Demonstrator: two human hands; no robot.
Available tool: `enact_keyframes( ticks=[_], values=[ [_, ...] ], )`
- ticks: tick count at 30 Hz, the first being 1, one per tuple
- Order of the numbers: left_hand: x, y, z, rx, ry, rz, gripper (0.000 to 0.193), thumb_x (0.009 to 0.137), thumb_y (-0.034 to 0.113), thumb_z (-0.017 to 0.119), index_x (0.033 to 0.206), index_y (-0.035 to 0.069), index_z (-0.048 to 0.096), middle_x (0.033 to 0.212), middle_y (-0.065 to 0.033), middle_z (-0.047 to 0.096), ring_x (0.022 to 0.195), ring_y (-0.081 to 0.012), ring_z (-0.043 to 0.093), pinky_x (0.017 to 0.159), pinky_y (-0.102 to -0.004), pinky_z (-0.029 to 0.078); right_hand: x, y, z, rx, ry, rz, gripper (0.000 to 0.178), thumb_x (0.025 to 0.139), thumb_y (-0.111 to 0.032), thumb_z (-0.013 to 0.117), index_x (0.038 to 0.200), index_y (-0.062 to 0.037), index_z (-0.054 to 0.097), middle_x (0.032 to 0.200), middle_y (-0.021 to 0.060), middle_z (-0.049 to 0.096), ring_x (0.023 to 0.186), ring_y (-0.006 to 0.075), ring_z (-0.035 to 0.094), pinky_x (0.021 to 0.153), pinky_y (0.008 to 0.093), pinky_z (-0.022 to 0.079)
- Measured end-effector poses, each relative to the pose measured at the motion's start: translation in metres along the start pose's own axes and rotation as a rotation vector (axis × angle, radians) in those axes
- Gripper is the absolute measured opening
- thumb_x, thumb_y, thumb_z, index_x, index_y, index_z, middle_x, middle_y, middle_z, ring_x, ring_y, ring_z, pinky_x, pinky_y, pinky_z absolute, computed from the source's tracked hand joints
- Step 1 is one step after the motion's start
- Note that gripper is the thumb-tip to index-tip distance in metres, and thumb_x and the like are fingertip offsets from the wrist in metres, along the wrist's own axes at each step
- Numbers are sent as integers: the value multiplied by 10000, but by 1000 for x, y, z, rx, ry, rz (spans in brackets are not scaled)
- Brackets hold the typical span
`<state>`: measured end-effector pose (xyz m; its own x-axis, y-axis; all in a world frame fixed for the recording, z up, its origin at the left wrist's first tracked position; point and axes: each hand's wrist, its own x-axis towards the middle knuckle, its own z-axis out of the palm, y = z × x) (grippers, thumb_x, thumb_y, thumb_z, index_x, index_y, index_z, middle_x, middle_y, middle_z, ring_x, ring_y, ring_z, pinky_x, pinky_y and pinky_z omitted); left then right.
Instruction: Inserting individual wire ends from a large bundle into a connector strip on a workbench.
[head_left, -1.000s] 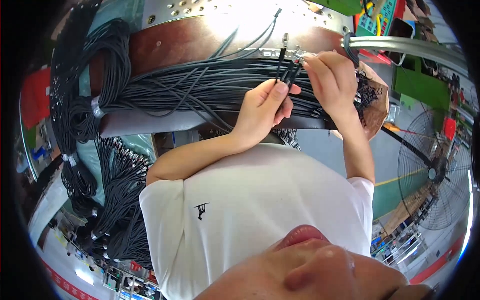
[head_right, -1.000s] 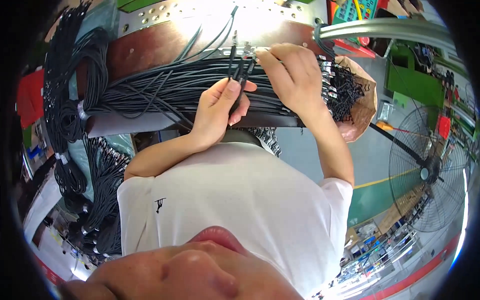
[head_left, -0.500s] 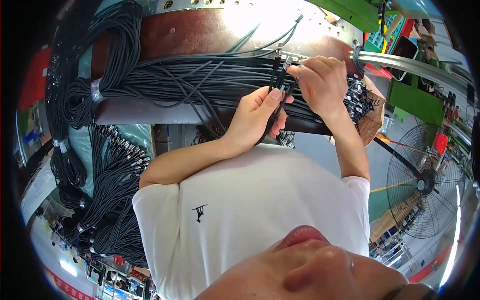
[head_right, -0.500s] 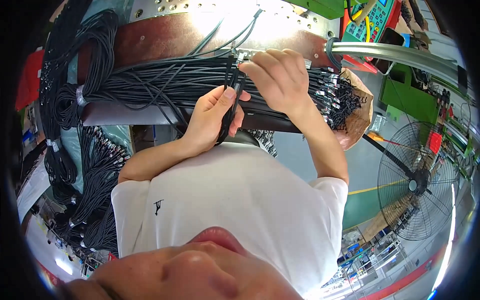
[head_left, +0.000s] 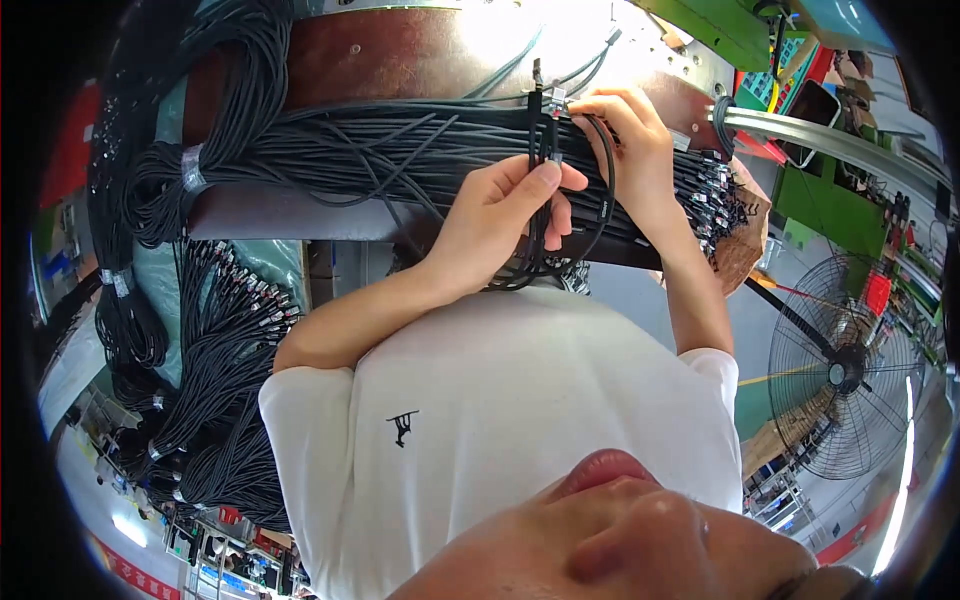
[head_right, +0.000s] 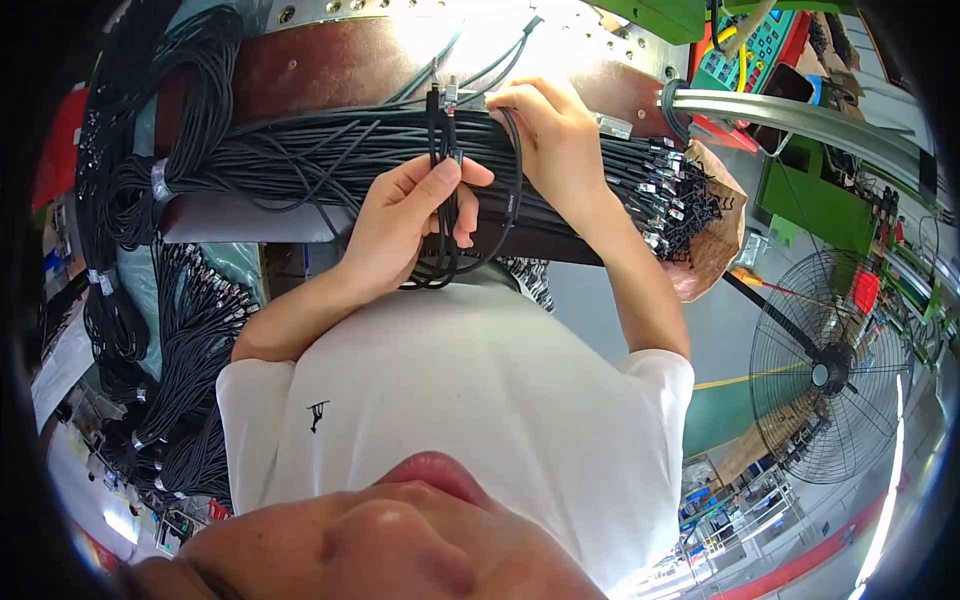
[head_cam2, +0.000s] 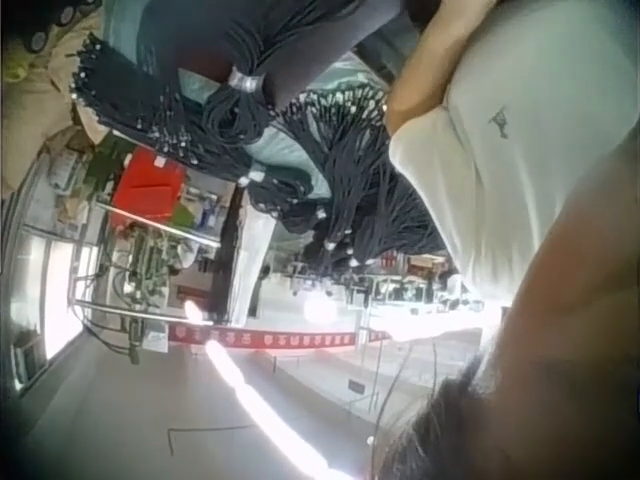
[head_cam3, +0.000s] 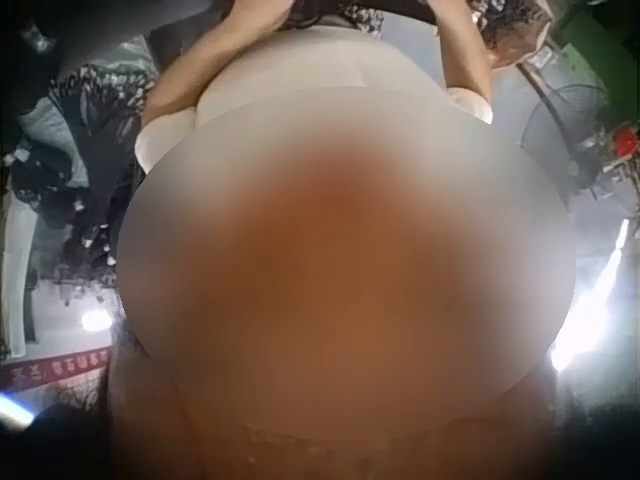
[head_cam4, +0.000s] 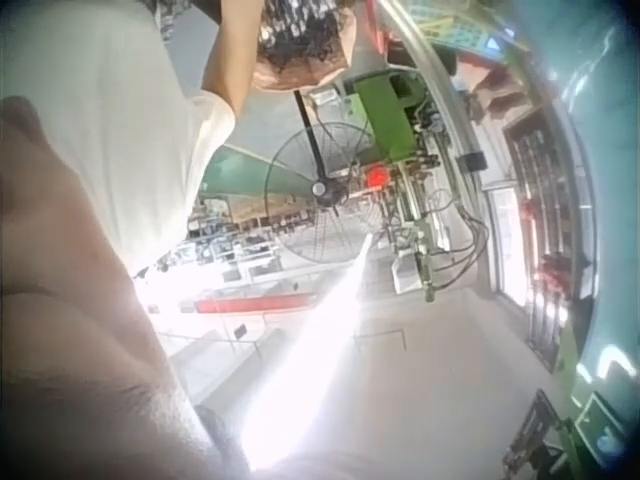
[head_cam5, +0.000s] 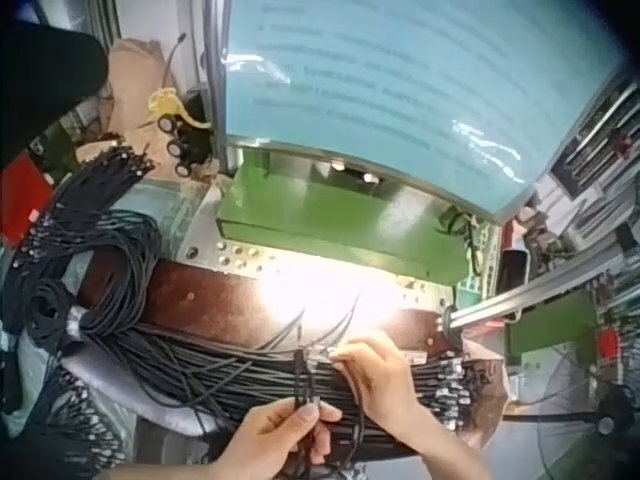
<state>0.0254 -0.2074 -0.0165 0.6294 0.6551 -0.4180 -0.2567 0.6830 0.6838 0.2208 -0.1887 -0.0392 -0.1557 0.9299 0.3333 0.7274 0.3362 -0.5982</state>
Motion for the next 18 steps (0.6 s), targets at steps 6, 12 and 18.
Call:
enact_keyframes(
  ticks=[6, 12, 18],
  values=[
    [6, -2, 9, -49, -10, -58, 312, 1000, 251, 483, 999, -27, 624, 709, -41, 579, 595, -87, 535, 569, -221, 470, 1, -2, -3, -55, 2, -7, 146, 772, 12, 674, 895, -40, 616, 912, 94, 621, 835, 289, 616, 709, 337, 504],
    [7, -1, 11, -35, -13, -61, 310, 986, 247, 505, 957, -34, 633, 701, -58, 590, 578, -99, 544, 550, -230, 464, -2, 3, -11, -104, 10, -132, 249, 728, 29, 681, 950, -78, 647, 942, 73, 610, 838, 273, 611, 702, 356, 510],
    [6, 13, 12, 126, -71, -99, 347, 985, 271, 501, 1027, -42, 643, 786, -93, 651, 660, -126, 596, 626, -256, 494, -3, -3, -28, -295, 165, -324, 260, 685, 18, 693, 926, -48, 619, 911, 68, 642, 810, 250, 637, 667, 339, 518]
  ],
)
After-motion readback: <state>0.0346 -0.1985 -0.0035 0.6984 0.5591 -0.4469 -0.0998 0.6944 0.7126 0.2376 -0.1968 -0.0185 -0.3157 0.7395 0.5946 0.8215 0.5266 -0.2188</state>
